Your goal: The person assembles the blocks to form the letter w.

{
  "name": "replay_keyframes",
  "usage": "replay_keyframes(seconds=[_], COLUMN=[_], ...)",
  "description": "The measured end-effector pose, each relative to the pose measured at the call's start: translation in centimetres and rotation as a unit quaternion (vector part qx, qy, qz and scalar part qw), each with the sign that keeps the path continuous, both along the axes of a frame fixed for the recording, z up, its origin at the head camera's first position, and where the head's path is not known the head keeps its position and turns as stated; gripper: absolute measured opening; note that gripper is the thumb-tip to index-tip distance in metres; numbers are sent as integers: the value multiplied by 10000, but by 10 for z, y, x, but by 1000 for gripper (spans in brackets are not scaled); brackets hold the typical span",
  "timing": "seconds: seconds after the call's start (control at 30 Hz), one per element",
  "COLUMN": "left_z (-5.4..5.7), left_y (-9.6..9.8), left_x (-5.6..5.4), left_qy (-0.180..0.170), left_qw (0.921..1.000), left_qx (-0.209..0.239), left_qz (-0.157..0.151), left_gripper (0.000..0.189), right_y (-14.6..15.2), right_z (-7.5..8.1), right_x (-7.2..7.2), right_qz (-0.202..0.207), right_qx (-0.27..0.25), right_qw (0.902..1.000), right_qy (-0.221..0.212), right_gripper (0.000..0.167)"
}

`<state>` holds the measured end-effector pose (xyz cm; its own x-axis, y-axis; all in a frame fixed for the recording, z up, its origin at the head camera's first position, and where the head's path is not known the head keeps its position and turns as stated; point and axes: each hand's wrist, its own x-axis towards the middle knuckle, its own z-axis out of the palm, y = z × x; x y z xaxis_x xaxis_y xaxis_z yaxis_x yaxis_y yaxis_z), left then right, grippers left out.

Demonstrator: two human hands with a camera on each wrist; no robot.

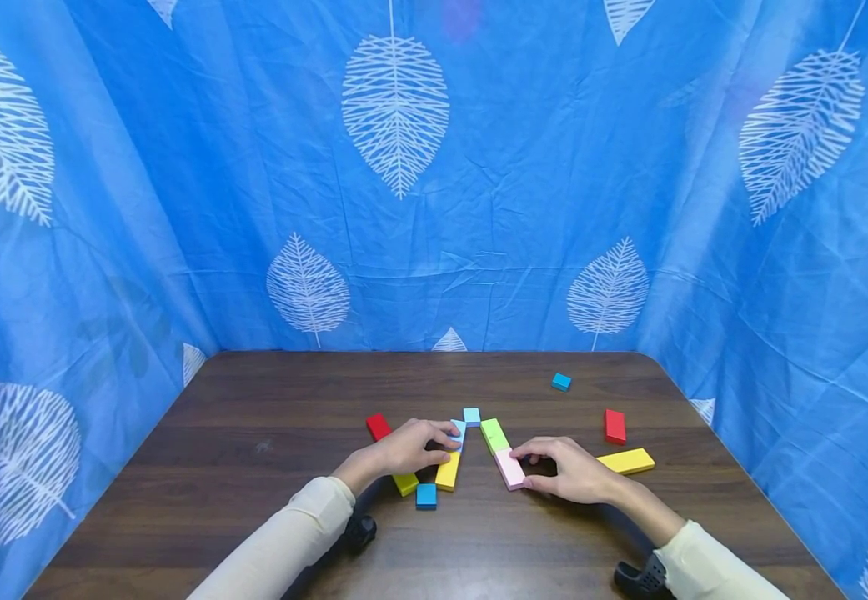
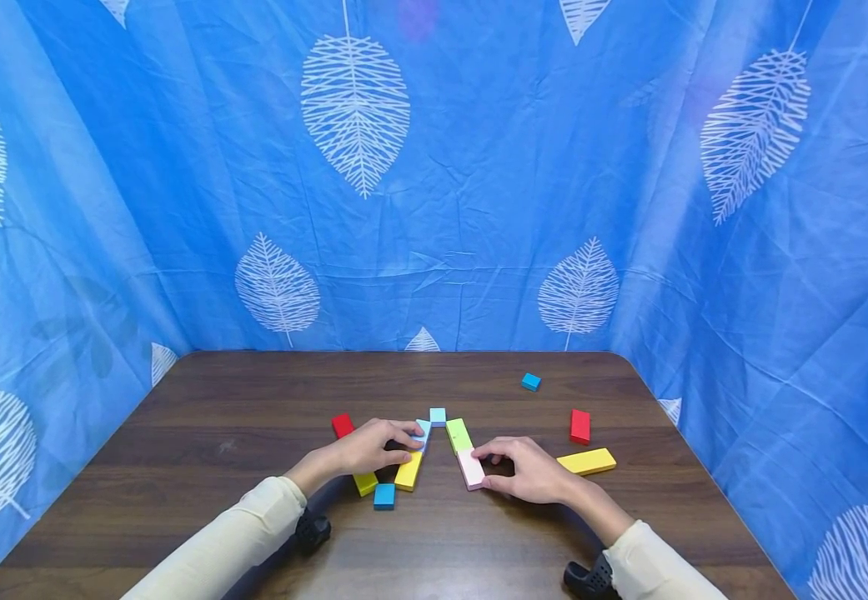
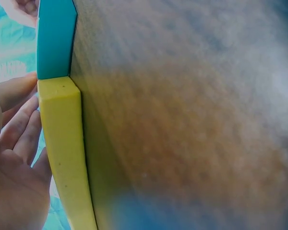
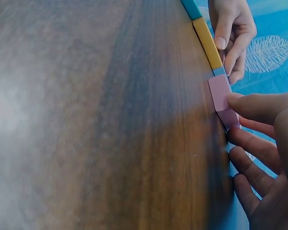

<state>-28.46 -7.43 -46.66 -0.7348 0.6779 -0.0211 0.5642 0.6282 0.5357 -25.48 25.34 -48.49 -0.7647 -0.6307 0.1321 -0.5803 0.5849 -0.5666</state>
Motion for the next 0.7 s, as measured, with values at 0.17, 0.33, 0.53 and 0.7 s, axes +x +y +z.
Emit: replay_keyframes(seconds=[0.17,0.33,0.53,0.7], left_z=[-1,-1,-1,0], left_y=[0,0,0,0], left_x=[-1,-1,-2,-2], left_qy=[21,46,70,102], left_qw=[10000,10000,10000,9999], left_qx=[22,8,1,-9], left_qz=[-31,-27,-51,-71], left_gripper=[34,34,34,32], right_y=[1,1,3,6], right_z=[0,2,9,16], right_x=[0,-1,-5,-9], right_qz=[13,88,91,88], right_qx=[-35,-132,-215,-192], right_qw=[10000,9999,9995,9998], right_qy=[-20,-45,-212,-51], right_gripper=[40,41,39,38])
